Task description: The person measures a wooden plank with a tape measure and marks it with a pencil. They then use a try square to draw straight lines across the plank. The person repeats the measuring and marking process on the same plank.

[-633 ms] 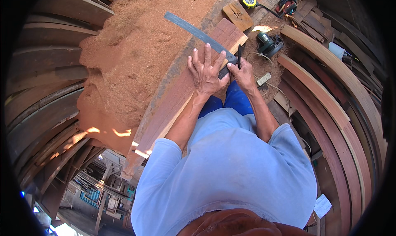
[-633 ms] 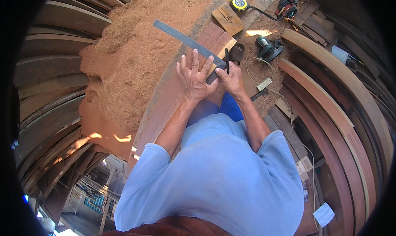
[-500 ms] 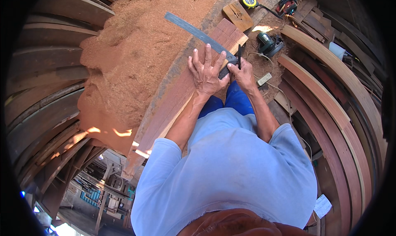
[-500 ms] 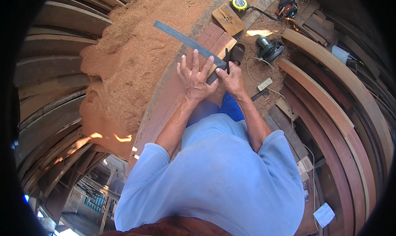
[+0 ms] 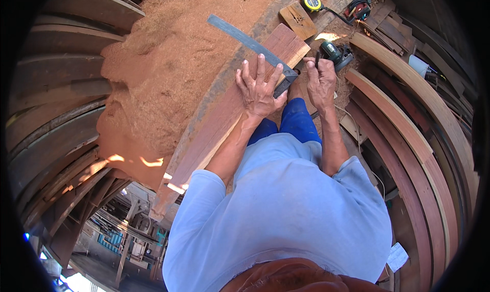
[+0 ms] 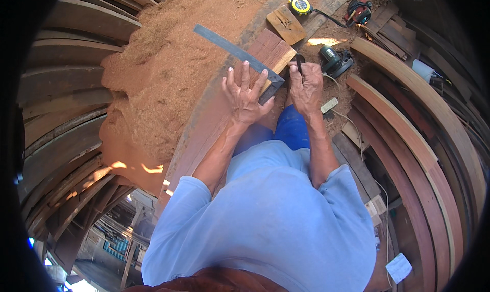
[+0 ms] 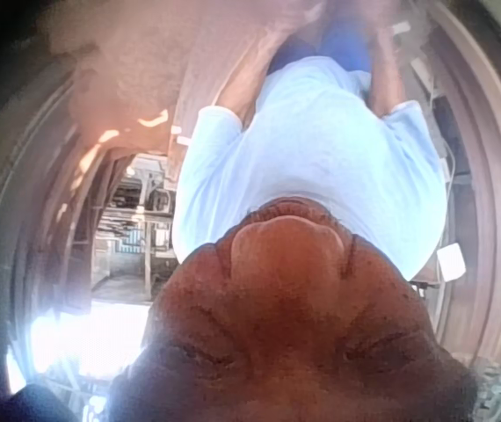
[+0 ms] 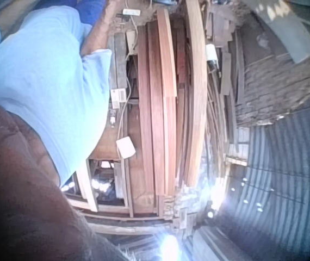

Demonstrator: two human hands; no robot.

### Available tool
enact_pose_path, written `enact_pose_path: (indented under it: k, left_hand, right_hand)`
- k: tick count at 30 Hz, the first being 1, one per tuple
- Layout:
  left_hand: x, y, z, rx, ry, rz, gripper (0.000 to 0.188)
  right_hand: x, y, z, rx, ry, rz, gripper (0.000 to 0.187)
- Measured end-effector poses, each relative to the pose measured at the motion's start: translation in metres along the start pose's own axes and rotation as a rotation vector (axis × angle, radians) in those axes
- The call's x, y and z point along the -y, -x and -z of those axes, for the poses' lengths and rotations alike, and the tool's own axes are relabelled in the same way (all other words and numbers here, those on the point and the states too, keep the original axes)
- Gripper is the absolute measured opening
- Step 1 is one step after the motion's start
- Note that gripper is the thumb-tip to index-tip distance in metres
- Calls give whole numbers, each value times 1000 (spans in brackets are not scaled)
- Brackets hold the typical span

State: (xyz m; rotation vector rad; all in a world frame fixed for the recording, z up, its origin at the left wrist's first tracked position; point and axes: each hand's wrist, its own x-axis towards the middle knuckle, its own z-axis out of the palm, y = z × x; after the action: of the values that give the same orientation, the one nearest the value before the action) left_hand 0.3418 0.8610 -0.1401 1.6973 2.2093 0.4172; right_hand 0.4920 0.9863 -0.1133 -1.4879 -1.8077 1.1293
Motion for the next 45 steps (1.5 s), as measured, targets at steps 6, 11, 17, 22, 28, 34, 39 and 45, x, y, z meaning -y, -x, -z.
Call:
enact_pose_path:
  k: [6, 11, 17, 22, 28, 34, 39, 45]
  left_hand:
    - [-2, -2, 4, 7, 6, 5, 89]
    - [-4, -2, 3, -34, -8, 15, 87]
    - [-3, -1, 0, -46, -18, 17, 82]
    - [-3, -1, 2, -43, 10, 16, 81]
    - [-3, -2, 0, -27, 21, 8, 83]
    - [-1, -1, 2, -13, 7, 7, 85]
    - [-2, -2, -1, -52, -36, -4, 86]
    - [-2, -2, -1, -59, -36, -1, 85]
  right_hand:
    - [28, -20, -4, 274, -391, -111, 23]
    - [28, -43, -28, 403, -186, 117, 27]
    - [36, -53, -9, 518, 40, 282, 25]
    - [35, -44, 33, 654, 203, 288, 20]
    - [26, -32, 35, 582, 144, 296, 19]
    - [26, -41, 43, 614, 138, 214, 23]
    - [37, -55, -9, 510, -33, 275, 28]
    - [33, -60, -9, 552, 23, 280, 26]
